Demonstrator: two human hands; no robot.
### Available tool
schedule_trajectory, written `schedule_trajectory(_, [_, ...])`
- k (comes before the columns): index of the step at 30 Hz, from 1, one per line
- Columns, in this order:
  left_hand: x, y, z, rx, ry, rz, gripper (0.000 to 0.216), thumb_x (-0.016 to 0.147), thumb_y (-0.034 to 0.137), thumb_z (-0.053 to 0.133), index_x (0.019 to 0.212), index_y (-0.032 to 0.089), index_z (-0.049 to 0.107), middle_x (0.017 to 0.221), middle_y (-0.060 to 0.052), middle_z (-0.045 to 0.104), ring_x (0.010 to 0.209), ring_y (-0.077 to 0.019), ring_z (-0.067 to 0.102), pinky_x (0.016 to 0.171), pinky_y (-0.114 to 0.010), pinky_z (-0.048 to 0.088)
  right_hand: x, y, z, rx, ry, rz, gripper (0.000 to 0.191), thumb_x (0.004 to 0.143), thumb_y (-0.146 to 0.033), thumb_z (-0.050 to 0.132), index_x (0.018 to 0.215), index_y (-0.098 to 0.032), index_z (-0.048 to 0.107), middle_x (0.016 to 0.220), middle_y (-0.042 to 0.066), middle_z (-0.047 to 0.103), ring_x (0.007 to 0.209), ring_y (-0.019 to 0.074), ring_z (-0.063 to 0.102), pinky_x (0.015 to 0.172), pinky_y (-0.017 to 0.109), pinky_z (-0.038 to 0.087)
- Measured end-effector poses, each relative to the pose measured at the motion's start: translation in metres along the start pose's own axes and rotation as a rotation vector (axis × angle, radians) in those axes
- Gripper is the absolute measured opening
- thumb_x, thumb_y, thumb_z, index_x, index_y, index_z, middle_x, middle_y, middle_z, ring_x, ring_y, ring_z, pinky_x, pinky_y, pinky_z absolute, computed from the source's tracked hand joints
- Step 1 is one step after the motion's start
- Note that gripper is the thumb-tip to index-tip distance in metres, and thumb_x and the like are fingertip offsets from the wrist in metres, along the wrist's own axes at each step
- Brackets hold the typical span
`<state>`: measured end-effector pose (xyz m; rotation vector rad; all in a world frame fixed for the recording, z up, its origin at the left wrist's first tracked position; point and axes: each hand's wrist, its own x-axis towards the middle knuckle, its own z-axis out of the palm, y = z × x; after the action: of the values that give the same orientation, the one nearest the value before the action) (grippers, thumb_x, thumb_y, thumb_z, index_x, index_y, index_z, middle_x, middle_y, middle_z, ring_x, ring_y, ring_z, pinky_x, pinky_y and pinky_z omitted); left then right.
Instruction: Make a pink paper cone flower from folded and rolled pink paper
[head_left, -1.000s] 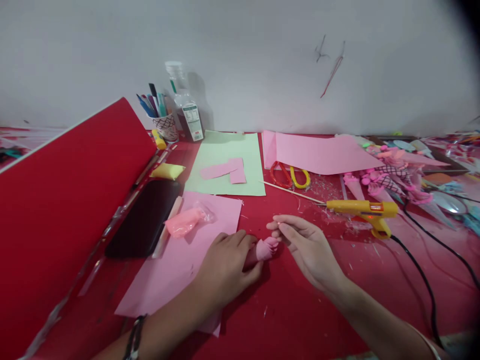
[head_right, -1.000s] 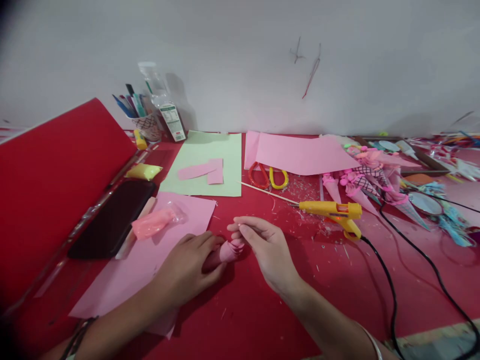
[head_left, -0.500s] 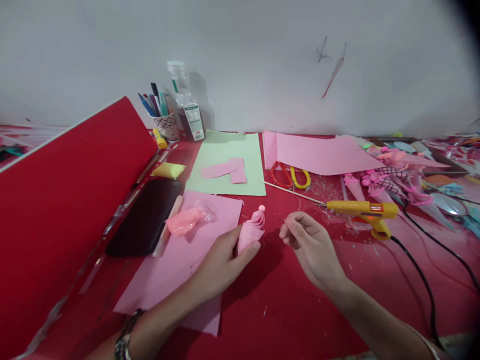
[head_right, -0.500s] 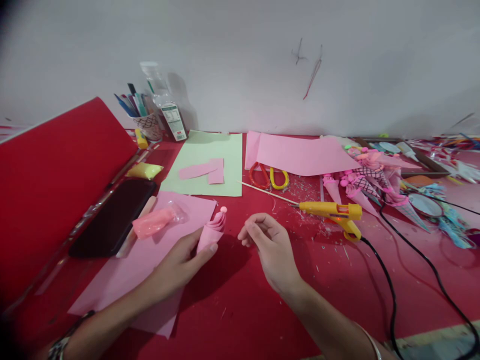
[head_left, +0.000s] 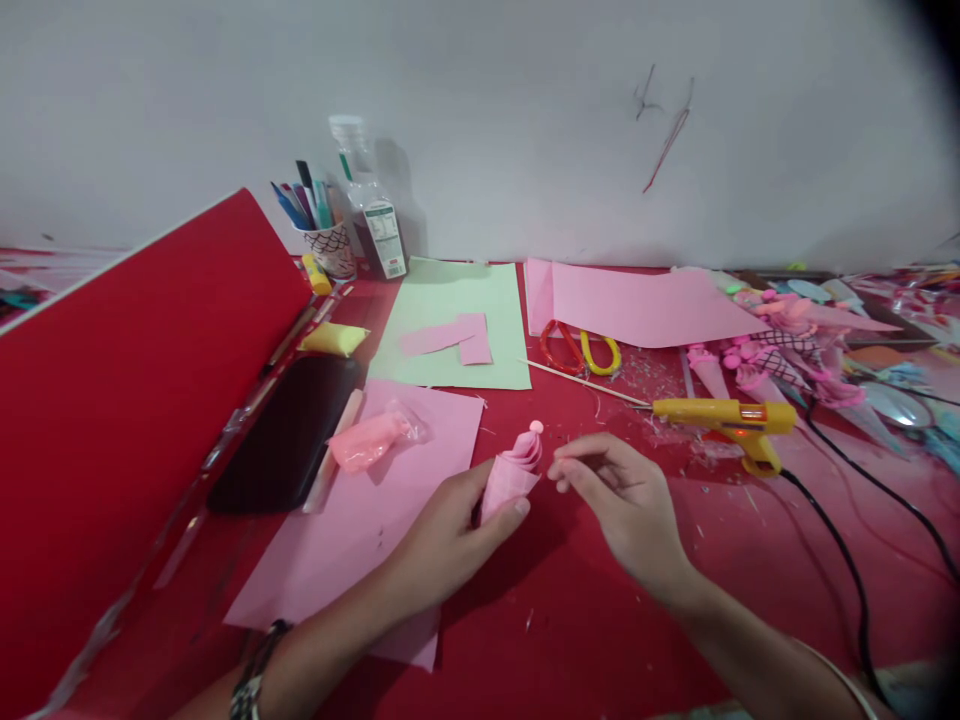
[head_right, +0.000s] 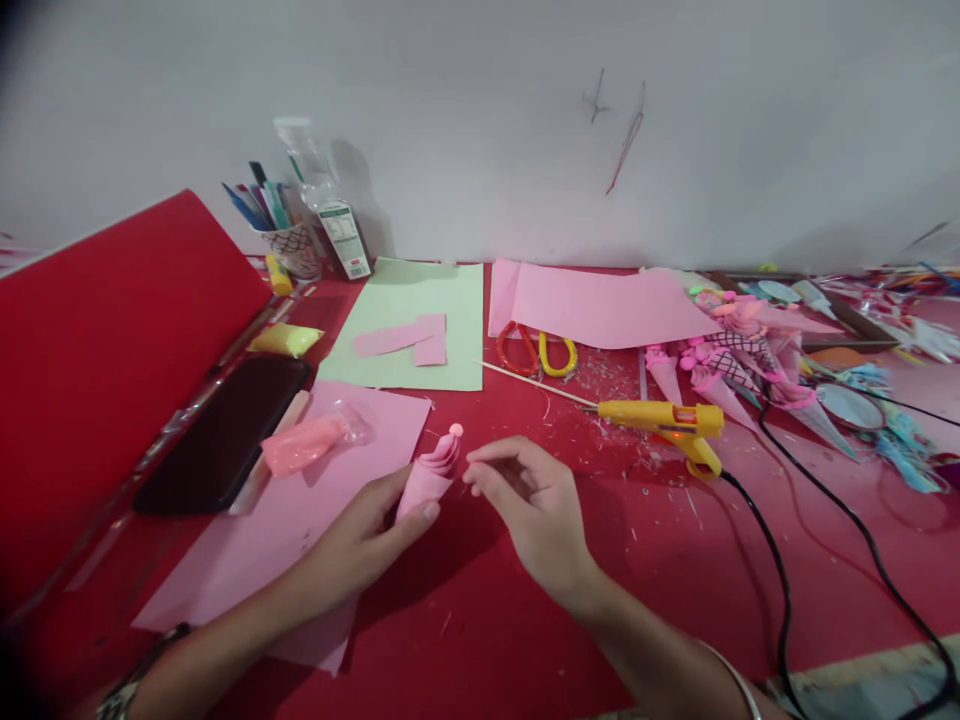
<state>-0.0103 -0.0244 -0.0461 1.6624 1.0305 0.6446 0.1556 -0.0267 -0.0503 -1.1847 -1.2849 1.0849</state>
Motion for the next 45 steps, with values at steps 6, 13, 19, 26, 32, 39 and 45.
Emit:
schedule_trajectory(6, [-0.0006,-0.0014,0.0018,-0.025,0.008,0.010,0.029,0.086,0.030,0.038,0.108,0.017,0.051,0.093,-0.003,0.060,0.083,-0.0176,0.052,0.074,-0.029,0.043,-0.0034,-0.0029,0.0017,-0.064,-0.055,-0.067,0.010,0.076,-0.016,0.055,0.081,-0.022,0.061,0.079,0.001,0.065,0.072,0.0123,0.062,0.068,0.026,0.051])
schedule_trajectory(13, [-0.0010,-0.0043,0.0015,0.016,0.000,-0.002,0.024,0.085,0.031,0.040,0.096,0.016,0.055,0.085,-0.002,0.059,0.076,-0.0157,0.051,0.067,-0.026,0.042,-0.0027,-0.0026,0.0003,0.020,-0.007,-0.024,0.004,0.075,-0.016,0.056,0.074,-0.020,0.056,0.067,-0.002,0.063,0.058,0.0091,0.059,0.057,0.021,0.050])
schedule_trajectory(19, [-0.0003,-0.0015,0.0013,-0.065,-0.002,0.032,0.029,0.086,0.027,0.040,0.112,0.021,0.049,0.101,-0.002,0.059,0.089,-0.0166,0.053,0.079,-0.028,0.041,-0.0009,-0.0025,0.0010,-0.036,0.009,-0.040,0.013,0.074,-0.016,0.056,0.083,-0.023,0.064,0.079,0.000,0.064,0.069,0.0112,0.061,0.065,0.024,0.052])
schedule_trajectory(26, [-0.0002,-0.0025,0.0021,-0.090,-0.007,0.038,0.032,0.086,0.027,0.040,0.117,0.021,0.047,0.108,-0.002,0.058,0.095,-0.0170,0.052,0.085,-0.029,0.039,-0.0021,-0.0035,0.0003,-0.054,0.021,-0.038,0.014,0.075,-0.017,0.055,0.084,-0.023,0.065,0.074,0.000,0.065,0.064,0.0109,0.061,0.060,0.024,0.052])
schedule_trajectory(32, [-0.0009,-0.0022,0.0025,-0.079,0.004,0.022,0.032,0.086,0.027,0.040,0.116,0.019,0.048,0.103,-0.002,0.060,0.090,-0.0179,0.053,0.081,-0.029,0.041,-0.0036,-0.0020,-0.0011,-0.147,0.016,-0.139,0.016,0.074,-0.014,0.056,0.083,-0.024,0.064,0.075,-0.002,0.061,0.061,0.0082,0.058,0.058,0.020,0.050])
schedule_trajectory(39, [-0.0005,-0.0036,0.0037,-0.131,0.010,0.030,0.031,0.088,0.026,0.037,0.117,0.022,0.048,0.109,-0.002,0.057,0.092,-0.0151,0.052,0.087,-0.028,0.037,-0.0037,-0.0017,-0.0002,-0.096,-0.020,-0.136,0.022,0.078,-0.012,0.052,0.090,-0.026,0.063,0.083,-0.001,0.064,0.072,0.0105,0.061,0.066,0.023,0.051])
schedule_trajectory(45, [-0.0012,-0.0031,0.0038,-0.127,0.021,0.040,0.030,0.087,0.026,0.038,0.114,0.021,0.050,0.105,-0.002,0.058,0.094,-0.0162,0.050,0.086,-0.028,0.037,-0.0044,-0.0021,-0.0019,-0.192,-0.029,-0.180,0.015,0.075,-0.013,0.056,0.082,-0.024,0.062,0.077,-0.002,0.060,0.066,0.0081,0.057,0.062,0.020,0.048])
